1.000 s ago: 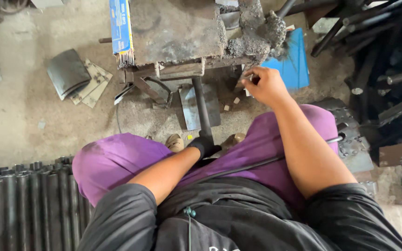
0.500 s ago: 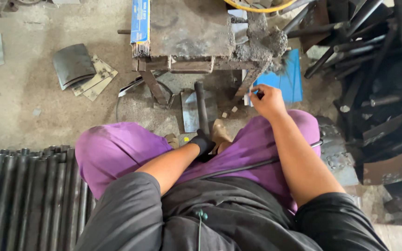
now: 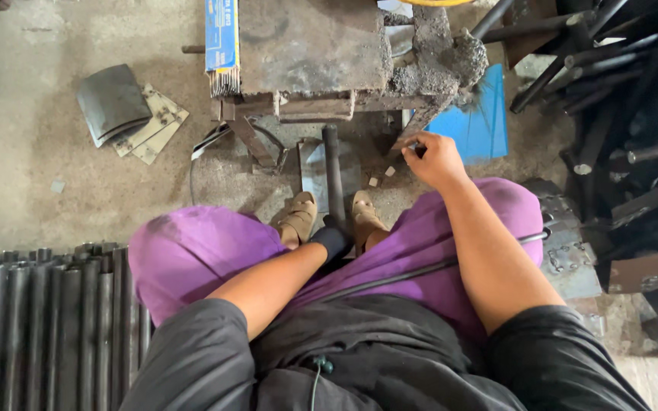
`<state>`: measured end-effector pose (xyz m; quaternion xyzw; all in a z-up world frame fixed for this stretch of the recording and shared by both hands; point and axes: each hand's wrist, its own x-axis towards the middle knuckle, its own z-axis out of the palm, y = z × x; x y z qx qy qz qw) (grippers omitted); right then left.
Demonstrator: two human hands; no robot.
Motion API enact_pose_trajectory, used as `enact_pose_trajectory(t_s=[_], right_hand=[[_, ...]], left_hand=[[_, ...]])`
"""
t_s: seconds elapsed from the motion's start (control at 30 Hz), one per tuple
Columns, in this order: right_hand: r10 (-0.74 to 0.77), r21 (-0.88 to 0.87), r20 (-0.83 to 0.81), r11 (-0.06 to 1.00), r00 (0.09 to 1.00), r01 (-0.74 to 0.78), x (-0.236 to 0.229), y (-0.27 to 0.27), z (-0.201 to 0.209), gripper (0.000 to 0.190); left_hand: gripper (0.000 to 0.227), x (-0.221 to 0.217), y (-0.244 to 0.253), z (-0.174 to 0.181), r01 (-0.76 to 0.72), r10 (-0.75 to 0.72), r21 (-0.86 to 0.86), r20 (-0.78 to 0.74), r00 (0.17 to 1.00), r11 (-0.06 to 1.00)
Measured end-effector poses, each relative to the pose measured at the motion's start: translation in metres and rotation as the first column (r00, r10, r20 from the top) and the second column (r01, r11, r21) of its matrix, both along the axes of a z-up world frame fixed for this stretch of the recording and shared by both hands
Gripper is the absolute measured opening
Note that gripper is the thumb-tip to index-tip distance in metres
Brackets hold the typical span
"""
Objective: The person sits on the floor and uses a welding torch to weld a metal pipe and a metal sheet. They hold the metal pieces with gloved hands and apply the torch to create a weld, generating bright sparks.
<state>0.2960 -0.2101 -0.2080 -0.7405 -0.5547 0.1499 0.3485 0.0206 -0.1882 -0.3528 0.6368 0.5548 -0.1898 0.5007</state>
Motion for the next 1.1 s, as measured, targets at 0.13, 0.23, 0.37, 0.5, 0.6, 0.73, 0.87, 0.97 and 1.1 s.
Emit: enact_pose_trajectory(t_s=[0.13,0.23,0.37,0.5,0.6,0.73,0.87,0.97,1.1], right_hand=[[-0.042,-0.008,-0.014,0.999,0.999,0.042,0.006,0.001,-0.004,0.02],[-0.04,-0.046,-0.03,0.998,0.999,0.038,0.007,0.003,-0.007,0.019],[-0.024,-0.068,-0.002,0.997,1.0,0.023,0.006,0.004,-0.002,0.019],[-0.047,-0.087,-0.016,0.995,0.999,0.046,0.007,-0.001,0.002,0.02],[-0.059,-0.07,-0.022,0.996,0.998,0.057,0.011,-0.007,-0.002,0.021],[-0.078,-0.107,-0.016,0.991,0.997,0.076,0.017,-0.011,-0.006,0.022],[-0.088,-0.133,-0.025,0.988,0.996,0.084,0.017,-0.011,-0.006,0.022],[-0.072,-0.116,-0.015,0.991,0.997,0.07,0.014,-0.014,-0.005,0.022],[-0.055,-0.117,-0.055,0.992,0.997,0.049,0.009,-0.008,-0.001,0.021]], left_hand=[[0.066,-0.008,0.0,0.008,0.004,-0.005,0.048,0.023,1.0,0.999],[0.066,-0.008,-0.004,0.027,-0.062,0.052,0.124,0.08,0.995,0.99],[0.057,-0.005,-0.001,0.075,-0.244,0.211,0.143,0.214,0.954,0.959],[0.049,0.002,0.013,0.121,-0.373,0.323,0.09,0.341,0.883,0.924],[0.05,0.008,0.023,0.146,-0.438,0.391,0.045,0.376,0.84,0.898],[0.053,0.012,0.037,0.164,-0.477,0.445,-0.04,0.435,0.783,0.878],[0.058,0.018,0.042,0.152,-0.407,0.326,0.086,0.462,0.825,0.909],[0.065,0.014,0.038,0.136,-0.226,0.136,0.231,0.35,0.927,0.946],[0.067,0.01,0.039,0.134,-0.285,0.204,0.16,0.393,0.897,0.945]])
